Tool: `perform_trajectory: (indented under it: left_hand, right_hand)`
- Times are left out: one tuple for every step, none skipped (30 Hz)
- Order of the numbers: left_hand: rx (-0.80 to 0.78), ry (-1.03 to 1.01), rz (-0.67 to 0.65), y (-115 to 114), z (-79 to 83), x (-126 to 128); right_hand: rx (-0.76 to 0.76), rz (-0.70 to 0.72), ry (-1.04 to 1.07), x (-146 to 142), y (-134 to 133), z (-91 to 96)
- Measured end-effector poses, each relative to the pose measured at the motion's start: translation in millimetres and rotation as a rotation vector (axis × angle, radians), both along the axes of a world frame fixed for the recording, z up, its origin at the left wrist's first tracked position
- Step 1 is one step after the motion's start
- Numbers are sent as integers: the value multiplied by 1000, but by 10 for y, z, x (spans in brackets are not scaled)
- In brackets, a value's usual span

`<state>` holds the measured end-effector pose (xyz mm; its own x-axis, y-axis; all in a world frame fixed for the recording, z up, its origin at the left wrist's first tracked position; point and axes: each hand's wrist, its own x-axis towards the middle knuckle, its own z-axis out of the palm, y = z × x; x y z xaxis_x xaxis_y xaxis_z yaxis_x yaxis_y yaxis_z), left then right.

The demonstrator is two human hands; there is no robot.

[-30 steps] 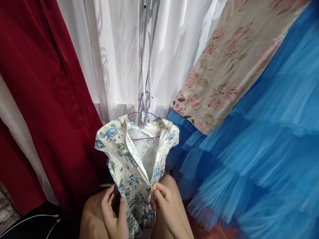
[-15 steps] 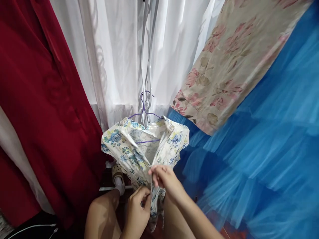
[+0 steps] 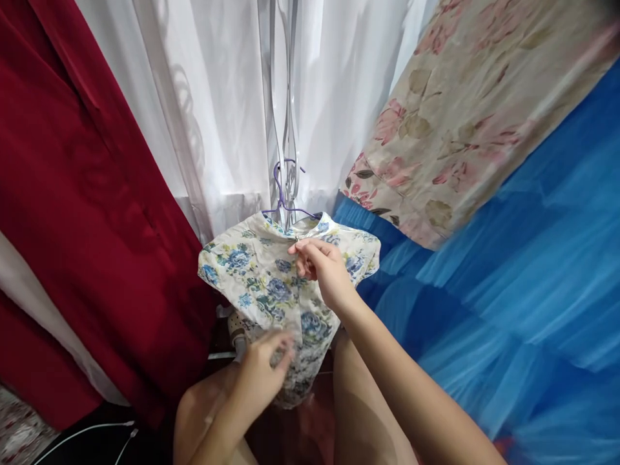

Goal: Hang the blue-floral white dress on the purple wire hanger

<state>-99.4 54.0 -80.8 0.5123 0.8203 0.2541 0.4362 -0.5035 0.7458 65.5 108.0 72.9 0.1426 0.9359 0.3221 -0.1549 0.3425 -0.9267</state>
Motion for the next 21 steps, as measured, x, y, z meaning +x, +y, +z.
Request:
perform_trajectory:
  left_hand:
    - [47, -67, 27, 94, 128, -23]
    - [113, -129, 73, 197, 290, -38]
    - [177, -184, 115, 305, 476, -42]
    - [256, -259, 175, 415, 675, -34]
    - [324, -309, 206, 523, 874, -15]
    - [388, -327, 194, 621, 1059, 17]
    - [438, -315, 170, 706, 1220, 60]
    - [489, -291, 142, 773, 1351, 112]
    - [531, -265, 116, 817, 1448, 173]
    - [563, -250, 103, 838, 1515, 238]
    - [586, -255, 103, 839, 1557, 303]
    - [601, -279, 113, 824, 1582, 362]
    - [607, -321, 131, 804, 1598, 411]
    - [608, -376, 152, 788, 1613, 441]
    - [610, -439, 179, 788, 1630, 447]
    - [614, -505, 212, 814, 1648, 424]
    - [619, -571, 258, 872, 1664, 368]
    - [624, -640, 318, 963, 1673, 282]
    - [624, -704, 389, 1085, 1668, 170]
    - [623, -760, 468, 1227, 1645, 40]
    - [614, -811, 551, 1380, 1599, -99]
  right_hand:
    - [14, -2, -34, 2, -25, -26]
    - [24, 2, -64, 5, -48, -46]
    - [32, 9, -92, 7, -69, -59]
    - [42, 13, -118, 9, -89, -65]
    - [55, 16, -143, 11, -108, -67]
    - [68, 17, -164, 14, -124, -64]
    - [79, 19, -184, 18, -137, -61]
    - [89, 20, -202, 24, -143, -58]
    - [98, 19, -219, 32, -142, -58]
    - [103, 8, -234, 42, -132, -62]
    - [102, -14, -246, 53, -114, -71]
    - [97, -47, -252, 66, -91, -87]
    - [90, -83, -254, 80, -66, -110]
    - [86, -112, -256, 95, -44, -141]
    - [81, -128, -262, 113, -28, -180]
    - [77, -130, -271, 133, -21, -225]
    - [73, -122, -284, 156, -27, -276]
    - [67, -108, -300, 183, -46, -330]
    - [54, -93, -312, 211, -76, -385]
    - [36, -79, -319, 240, -114, -438]
    - [18, -67, -323, 268, -158, -488]
